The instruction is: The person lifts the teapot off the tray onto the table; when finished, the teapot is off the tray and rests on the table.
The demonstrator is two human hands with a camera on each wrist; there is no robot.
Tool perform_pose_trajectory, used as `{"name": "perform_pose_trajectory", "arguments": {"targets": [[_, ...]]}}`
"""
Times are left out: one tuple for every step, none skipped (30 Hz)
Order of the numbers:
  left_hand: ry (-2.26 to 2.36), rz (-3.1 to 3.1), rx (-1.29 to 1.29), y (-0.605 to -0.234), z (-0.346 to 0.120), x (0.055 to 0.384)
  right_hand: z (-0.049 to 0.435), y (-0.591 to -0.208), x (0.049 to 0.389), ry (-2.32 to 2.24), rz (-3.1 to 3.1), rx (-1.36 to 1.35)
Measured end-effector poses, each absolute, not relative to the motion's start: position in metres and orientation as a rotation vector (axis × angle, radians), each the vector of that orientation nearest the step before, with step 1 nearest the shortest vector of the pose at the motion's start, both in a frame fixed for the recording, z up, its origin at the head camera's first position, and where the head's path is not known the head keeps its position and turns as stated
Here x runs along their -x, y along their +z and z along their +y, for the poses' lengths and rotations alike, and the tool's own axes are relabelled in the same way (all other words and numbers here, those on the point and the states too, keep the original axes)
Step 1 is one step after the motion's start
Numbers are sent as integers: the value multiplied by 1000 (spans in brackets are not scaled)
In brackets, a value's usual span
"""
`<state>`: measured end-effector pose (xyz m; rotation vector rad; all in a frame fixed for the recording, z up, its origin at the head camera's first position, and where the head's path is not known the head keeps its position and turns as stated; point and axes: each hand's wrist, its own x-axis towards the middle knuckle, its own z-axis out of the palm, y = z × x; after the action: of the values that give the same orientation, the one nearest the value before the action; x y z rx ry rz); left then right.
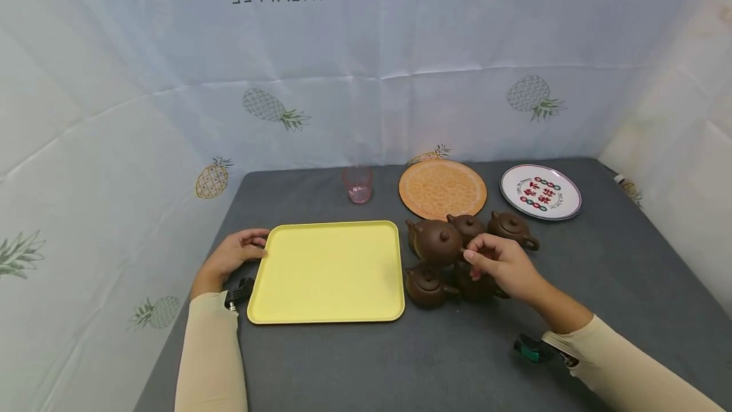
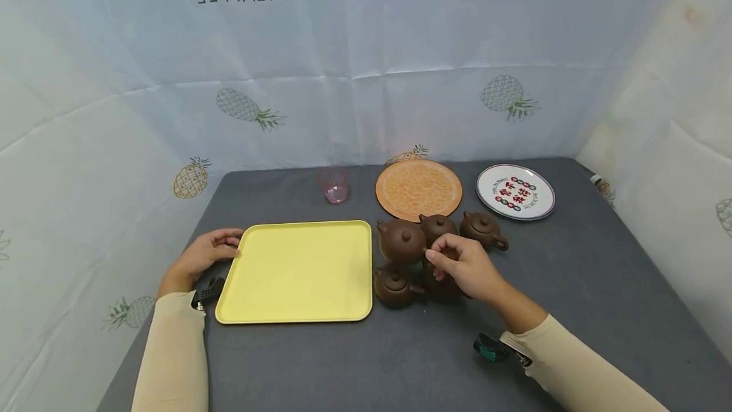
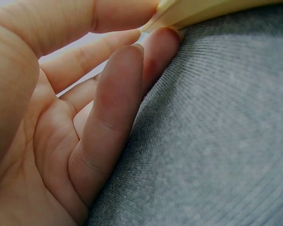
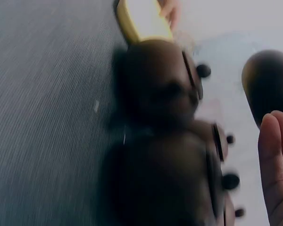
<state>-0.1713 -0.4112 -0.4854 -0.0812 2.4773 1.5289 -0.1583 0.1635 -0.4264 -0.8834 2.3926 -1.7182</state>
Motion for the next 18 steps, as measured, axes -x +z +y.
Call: {"name": "perform_pose_trajectory", "arguments": {"targets": [[1530,2479,76,-486,-411,171,170,-426,158,-1711,2404,888],[1530,2483,72,-486,-411,171,176,-426,157,-1698,2421,884],[1534,2484,71,-487,-411,171,182,-425,156,-1684,2438,877],[1535,2489,68,-487,-411,171,188,-425,154,-1665,2459,868],[1534,2493,64,-487,-411,171,193,-425,153,-1654,2475,848],[1529,2495,57,-488,-411,171,199,-425,152,-1647,2492,828],[1529,2498,53,-488,-411,171,204,-425,151,-1636,2513,806],[1525,2505,52,-488,-411,170,209,-426,149,-1626,2534,791],[1521,2511,52,-488,-411,170,214,-427,149,-1620,2551,779],[1514,2521,48,-488,-411,171,219,-428,148,-1612,2570,765],[1511,2526,44,-488,-411,171,223,-429,147,-1613,2584,748],[1508,2531,40,-488,-411,171,227,-429,146,-1606,2603,738],[1509,2535,38,-488,-411,171,231,-430,145,-1601,2618,728],[1505,2541,39,-488,-411,171,235,-431,144,-1598,2627,715],[1507,2540,39,-488,-411,171,239,-432,143,-1593,2639,701],[1505,2541,41,-488,-411,171,242,-433,141,-1584,2650,684],[1504,2540,40,-488,-411,171,246,-434,140,-1578,2658,669],[1501,2540,41,-489,-411,171,250,-435,139,-1570,2669,650]]}}
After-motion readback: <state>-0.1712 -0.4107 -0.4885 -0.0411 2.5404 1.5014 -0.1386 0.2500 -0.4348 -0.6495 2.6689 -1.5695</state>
